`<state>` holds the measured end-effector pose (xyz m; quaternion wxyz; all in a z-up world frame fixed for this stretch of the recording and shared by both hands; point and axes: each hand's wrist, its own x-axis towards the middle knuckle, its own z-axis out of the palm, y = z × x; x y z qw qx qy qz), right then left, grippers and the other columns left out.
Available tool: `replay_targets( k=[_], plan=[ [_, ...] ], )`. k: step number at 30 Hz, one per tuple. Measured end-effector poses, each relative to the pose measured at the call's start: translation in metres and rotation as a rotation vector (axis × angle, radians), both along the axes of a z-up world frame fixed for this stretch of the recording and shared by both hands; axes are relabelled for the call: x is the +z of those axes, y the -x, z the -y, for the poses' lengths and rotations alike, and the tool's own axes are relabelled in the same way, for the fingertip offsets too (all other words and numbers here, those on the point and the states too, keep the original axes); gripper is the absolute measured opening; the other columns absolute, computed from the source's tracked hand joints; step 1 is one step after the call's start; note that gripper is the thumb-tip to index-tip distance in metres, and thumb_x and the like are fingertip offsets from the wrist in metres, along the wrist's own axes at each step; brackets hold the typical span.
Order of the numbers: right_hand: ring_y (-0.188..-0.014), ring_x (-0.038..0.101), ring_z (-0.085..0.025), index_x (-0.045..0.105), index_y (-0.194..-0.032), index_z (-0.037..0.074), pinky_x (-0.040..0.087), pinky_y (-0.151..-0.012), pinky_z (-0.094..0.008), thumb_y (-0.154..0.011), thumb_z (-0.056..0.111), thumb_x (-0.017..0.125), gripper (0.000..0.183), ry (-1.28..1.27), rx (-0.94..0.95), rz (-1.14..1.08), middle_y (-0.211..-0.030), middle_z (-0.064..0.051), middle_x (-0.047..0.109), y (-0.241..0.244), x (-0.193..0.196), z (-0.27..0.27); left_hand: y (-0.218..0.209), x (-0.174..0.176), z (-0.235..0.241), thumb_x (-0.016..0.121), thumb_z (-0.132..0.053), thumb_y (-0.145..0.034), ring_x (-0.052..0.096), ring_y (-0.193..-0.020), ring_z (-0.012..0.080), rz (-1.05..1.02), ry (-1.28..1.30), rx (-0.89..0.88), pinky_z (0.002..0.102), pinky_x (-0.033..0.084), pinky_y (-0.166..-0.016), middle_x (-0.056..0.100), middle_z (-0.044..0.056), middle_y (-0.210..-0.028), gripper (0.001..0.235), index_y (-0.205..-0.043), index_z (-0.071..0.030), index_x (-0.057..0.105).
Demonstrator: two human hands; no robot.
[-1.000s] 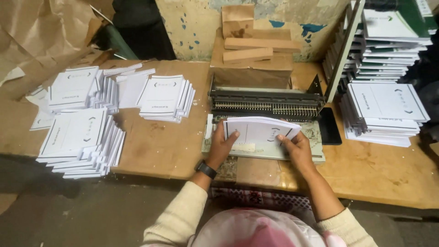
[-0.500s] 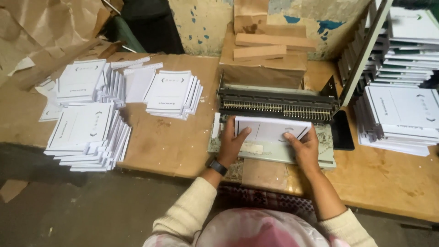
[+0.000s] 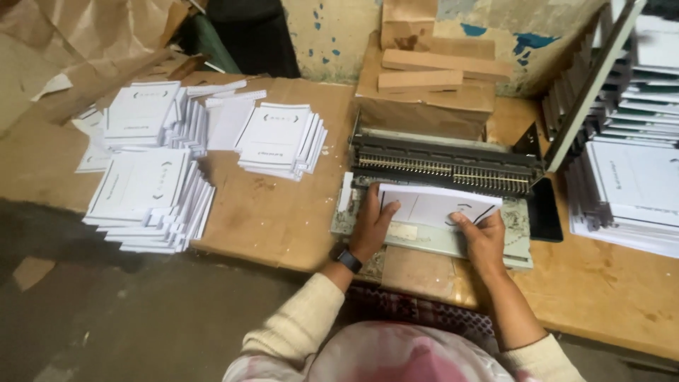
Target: The person is manually punching holes in stacks of paper using a punching machine, likely for spiral or comb binding.
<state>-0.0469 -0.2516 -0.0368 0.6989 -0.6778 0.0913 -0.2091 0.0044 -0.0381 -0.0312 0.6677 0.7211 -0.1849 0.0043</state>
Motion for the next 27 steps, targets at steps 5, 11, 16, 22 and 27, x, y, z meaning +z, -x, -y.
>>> replay_targets(
  k=[5,11,16,22,27],
  plan=[
    [-0.088,0.056,-0.012,0.055,-0.104,0.009,0.049,-0.083,-0.035,-0.085,0.007,0.074,0.027,0.031,0.009,-0.022,-0.094,-0.004,0.063,-0.003,-0.019,0.01,0.006,0.024,-0.005,0.036,-0.035,-0.105,0.036,-0.132,0.0466,0.031,-0.185,-0.047,0.056,0.035,-0.107,0.034,0.034,-0.143,0.063,-0.144,0.011,0.016],
    [-0.083,0.058,-0.01,0.056,-0.104,0.008,0.051,-0.079,-0.03,-0.081,0.006,0.076,0.03,0.008,0.051,-0.07,-0.091,-0.003,0.065,0.003,0.01,0.007,0.017,0.02,-0.03,0.037,-0.037,-0.103,0.068,-0.089,0.038,0.232,-0.77,-0.07,0.045,0.056,-0.065,0.064,0.023,-0.093,0.047,-0.126,0.005,0.04],
    [-0.076,0.059,-0.019,0.059,-0.111,0.001,0.052,-0.067,-0.036,-0.075,0.003,0.078,0.041,0.013,0.234,-0.226,-0.088,-0.012,0.066,0.012,0.07,-0.025,0.044,0.029,-0.066,0.052,-0.02,-0.099,0.059,-0.109,0.0387,-0.076,-0.338,-0.058,0.049,0.051,-0.082,0.059,0.028,-0.119,0.054,-0.143,0.004,0.032],
    [-0.079,0.07,-0.029,0.054,-0.126,-0.005,0.056,-0.068,-0.038,-0.087,0.01,0.063,0.043,-0.083,0.518,-0.324,-0.092,-0.022,0.071,0.0,0.039,-0.017,0.043,0.026,-0.125,0.061,-0.014,-0.092,0.062,-0.097,0.0146,-0.481,0.044,-0.06,0.034,0.058,-0.078,0.065,0.009,-0.114,0.055,-0.143,-0.004,0.043],
    [-0.079,0.07,-0.03,0.05,-0.134,-0.002,0.054,-0.076,-0.04,-0.091,0.009,0.057,0.045,0.049,0.469,-0.201,-0.089,-0.022,0.069,0.003,0.026,-0.012,-0.006,0.108,-0.193,0.063,-0.036,-0.09,0.063,-0.109,0.0292,-0.691,-0.376,0.24,0.044,0.047,-0.095,0.066,0.017,-0.113,0.045,-0.121,-0.004,0.066]
  ],
)
